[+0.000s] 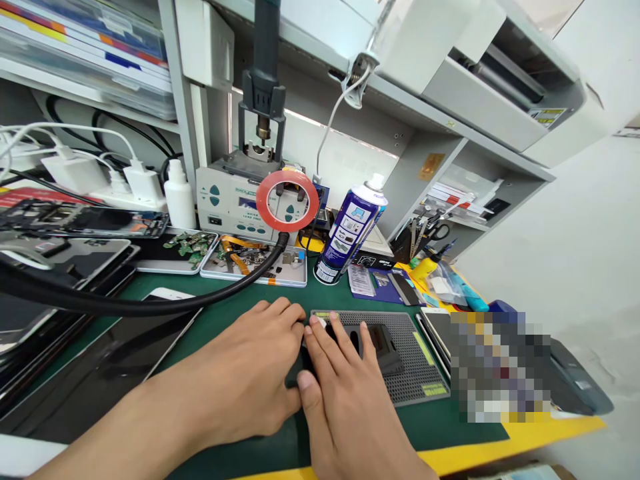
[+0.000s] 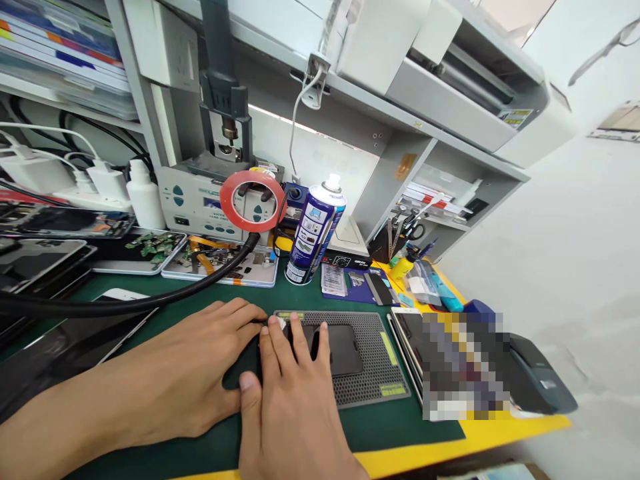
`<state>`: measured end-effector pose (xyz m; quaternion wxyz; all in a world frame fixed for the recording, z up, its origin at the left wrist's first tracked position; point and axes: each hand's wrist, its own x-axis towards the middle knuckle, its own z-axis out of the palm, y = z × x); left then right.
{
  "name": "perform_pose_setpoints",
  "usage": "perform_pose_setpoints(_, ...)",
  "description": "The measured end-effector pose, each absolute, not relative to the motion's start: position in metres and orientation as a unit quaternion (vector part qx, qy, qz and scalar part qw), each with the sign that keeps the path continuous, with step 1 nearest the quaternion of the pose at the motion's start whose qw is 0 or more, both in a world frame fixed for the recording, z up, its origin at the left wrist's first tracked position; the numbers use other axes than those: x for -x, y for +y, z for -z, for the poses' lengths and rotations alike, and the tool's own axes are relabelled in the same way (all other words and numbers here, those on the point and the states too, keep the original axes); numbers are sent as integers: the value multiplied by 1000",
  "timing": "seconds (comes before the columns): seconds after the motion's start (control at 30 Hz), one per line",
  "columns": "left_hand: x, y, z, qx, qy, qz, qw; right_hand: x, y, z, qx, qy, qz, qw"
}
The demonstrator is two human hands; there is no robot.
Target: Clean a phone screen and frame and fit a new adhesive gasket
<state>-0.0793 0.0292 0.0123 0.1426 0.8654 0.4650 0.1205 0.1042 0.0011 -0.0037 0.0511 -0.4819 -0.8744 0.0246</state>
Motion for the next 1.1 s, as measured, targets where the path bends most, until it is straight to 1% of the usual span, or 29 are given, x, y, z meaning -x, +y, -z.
perform_pose_setpoints(0.17, 79, 29, -18, -864, 470, -96, 154, -105, -5, 8, 475, -879, -1, 51)
perform_pose_setpoints(0.3, 79, 29, -17, -861, 472, -113, 150, -109, -9, 16, 455, -889, 22, 53)
perform_pose_setpoints(0.6, 78, 31, -7, -871, 462, -124, 111, -116, -30, 41, 460, -875, 79, 126)
perform_pose_setpoints(0.93, 79, 36, -2, -875, 457, -126, 100, -128, -38, 36, 469, -873, 64, 122)
perform_pose_setpoints(1.1, 76, 38, 0, -869, 470, -115, 104, -147, -38, 38, 483, -862, 76, 132)
